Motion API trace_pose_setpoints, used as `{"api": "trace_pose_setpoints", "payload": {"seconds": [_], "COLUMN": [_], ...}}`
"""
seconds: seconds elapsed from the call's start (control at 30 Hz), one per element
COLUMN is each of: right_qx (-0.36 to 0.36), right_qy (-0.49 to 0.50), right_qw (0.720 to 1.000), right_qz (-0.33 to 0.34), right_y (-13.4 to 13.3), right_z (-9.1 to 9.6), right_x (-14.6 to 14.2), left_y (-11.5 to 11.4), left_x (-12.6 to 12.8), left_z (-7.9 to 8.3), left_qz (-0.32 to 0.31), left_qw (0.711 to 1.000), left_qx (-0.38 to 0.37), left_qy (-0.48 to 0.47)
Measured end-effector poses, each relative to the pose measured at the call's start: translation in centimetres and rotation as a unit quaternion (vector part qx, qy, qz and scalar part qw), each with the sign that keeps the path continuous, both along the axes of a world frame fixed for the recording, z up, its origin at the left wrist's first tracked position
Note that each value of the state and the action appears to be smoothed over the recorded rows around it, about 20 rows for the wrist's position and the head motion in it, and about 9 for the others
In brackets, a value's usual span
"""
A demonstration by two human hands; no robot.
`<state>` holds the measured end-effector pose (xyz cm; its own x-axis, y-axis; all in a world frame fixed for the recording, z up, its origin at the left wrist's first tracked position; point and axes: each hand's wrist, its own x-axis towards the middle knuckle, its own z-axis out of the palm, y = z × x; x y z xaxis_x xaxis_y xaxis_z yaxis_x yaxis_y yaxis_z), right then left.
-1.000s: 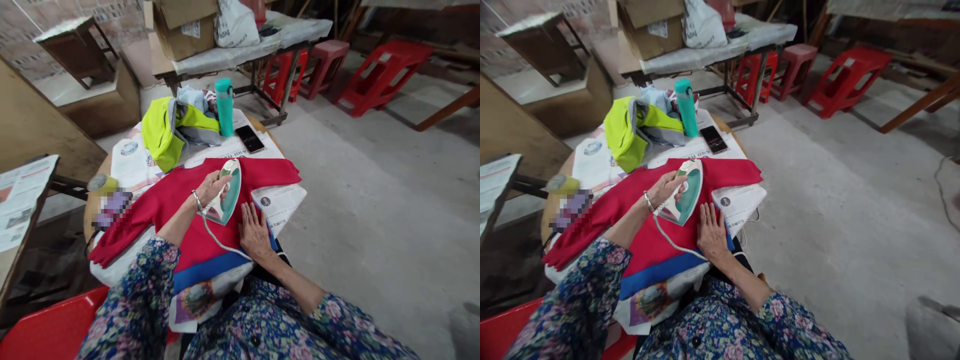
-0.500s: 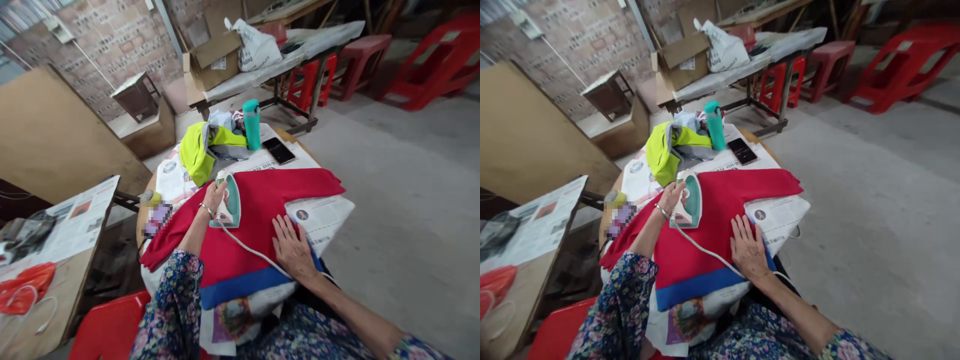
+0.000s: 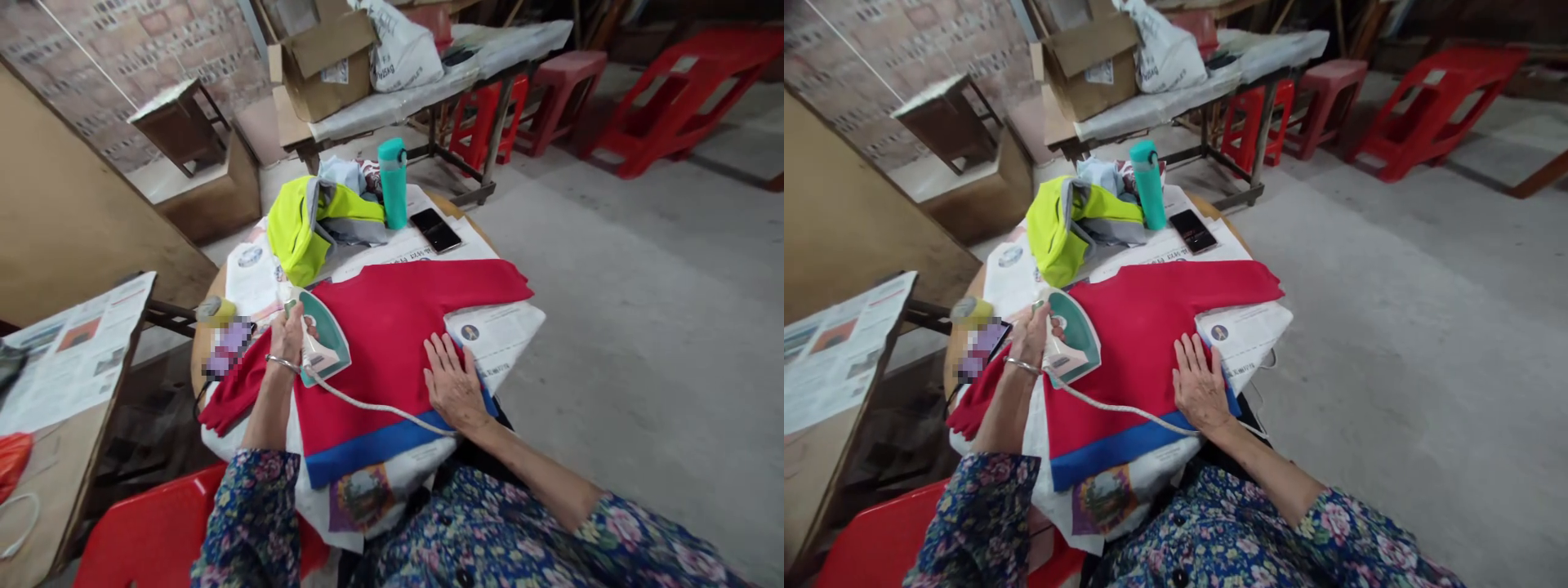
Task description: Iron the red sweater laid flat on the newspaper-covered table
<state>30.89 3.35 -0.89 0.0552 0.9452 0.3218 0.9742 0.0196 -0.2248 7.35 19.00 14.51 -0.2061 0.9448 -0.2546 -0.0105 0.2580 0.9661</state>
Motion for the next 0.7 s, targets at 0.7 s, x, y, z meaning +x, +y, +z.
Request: {"api": "trace_pose_setpoints", "payload": {"seconds": [0.7], "right_qx": [-0.038], "right_qy": [0.025], "right_qw": [0.999], "right_qz": [0.01], "right_y": [-0.2], "right_z": [1.2], "right_x": [0.2], "left_y": [2.1], "left_x": [2.6], "left_z": [-0.7], "left_qz": [0.079], "left_qw": [0.997], "left_qx": [0.021], "left_qy": [0.008]}}
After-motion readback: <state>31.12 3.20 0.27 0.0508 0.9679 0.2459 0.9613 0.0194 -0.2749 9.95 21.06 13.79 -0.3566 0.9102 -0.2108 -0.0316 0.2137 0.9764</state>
